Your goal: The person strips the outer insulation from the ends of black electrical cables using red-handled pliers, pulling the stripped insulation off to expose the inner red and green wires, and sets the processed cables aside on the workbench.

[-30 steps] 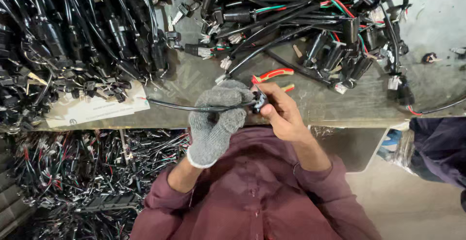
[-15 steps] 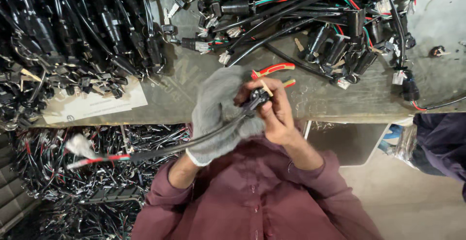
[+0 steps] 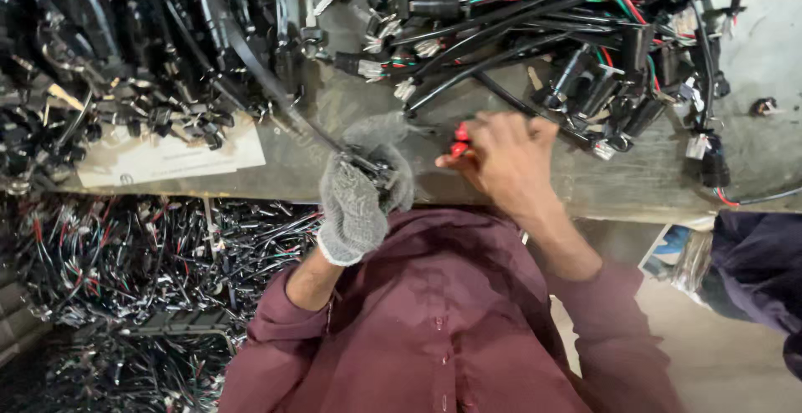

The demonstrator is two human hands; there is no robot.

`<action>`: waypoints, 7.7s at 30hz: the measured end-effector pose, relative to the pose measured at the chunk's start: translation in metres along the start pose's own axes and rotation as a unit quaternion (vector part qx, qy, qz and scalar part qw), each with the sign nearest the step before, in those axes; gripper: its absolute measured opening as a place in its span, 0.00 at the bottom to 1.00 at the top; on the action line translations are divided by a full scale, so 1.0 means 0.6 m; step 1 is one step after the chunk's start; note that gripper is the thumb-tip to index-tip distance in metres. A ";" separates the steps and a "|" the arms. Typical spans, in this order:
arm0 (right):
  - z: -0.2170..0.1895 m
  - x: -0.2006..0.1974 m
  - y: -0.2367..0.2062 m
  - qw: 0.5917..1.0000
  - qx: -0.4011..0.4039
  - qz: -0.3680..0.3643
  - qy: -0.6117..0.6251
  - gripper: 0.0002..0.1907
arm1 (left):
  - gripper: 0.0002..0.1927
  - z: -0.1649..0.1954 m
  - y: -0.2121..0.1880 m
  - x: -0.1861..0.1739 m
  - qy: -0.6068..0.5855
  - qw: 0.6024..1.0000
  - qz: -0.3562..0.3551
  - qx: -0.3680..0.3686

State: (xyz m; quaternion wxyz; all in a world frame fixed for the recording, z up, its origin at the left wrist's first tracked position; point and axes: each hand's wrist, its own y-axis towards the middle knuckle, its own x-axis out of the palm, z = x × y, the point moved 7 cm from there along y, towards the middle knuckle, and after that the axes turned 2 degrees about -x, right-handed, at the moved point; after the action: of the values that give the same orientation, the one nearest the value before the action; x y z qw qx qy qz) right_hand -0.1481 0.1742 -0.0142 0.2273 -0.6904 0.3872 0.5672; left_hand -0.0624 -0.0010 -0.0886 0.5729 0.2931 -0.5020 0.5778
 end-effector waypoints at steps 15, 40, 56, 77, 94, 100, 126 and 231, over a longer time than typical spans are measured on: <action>-0.086 -0.226 0.064 0.959 -0.173 0.081 -0.209 0.15 | 0.43 0.026 -0.006 0.131 0.285 0.957 0.025 0.050; -0.072 -0.205 0.094 0.934 -0.250 0.004 -0.254 0.27 | 0.25 0.016 -0.010 0.140 0.281 0.955 -0.030 -0.092; -0.094 -0.211 0.083 0.928 -0.273 0.050 -0.248 0.28 | 0.25 0.001 -0.022 0.149 0.213 0.972 -0.062 -0.082; -0.030 -0.067 0.056 0.993 -0.053 0.097 0.042 0.43 | 0.22 0.040 -0.029 0.066 0.238 0.965 0.101 0.038; -0.043 -0.003 -0.036 0.938 -0.019 0.073 0.340 0.20 | 0.13 0.108 -0.014 0.208 0.599 0.775 0.005 0.202; -0.057 -0.045 -0.018 0.943 -0.059 0.143 0.294 0.30 | 0.14 0.090 -0.012 0.227 0.725 0.655 0.020 0.214; -0.025 0.044 -0.064 0.726 0.181 -0.048 0.662 0.11 | 0.15 0.043 0.025 0.206 0.767 0.628 0.040 0.121; -0.045 -0.017 0.016 0.936 -0.078 0.110 0.325 0.21 | 0.33 0.040 -0.018 0.228 0.507 0.845 -0.142 -0.088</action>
State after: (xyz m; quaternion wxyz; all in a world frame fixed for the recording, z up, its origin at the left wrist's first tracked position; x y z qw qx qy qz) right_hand -0.1399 0.1512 0.0038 -0.0289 -0.8055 0.4684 0.3619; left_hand -0.0813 0.0256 0.0466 0.8467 -0.0249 -0.1434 0.5117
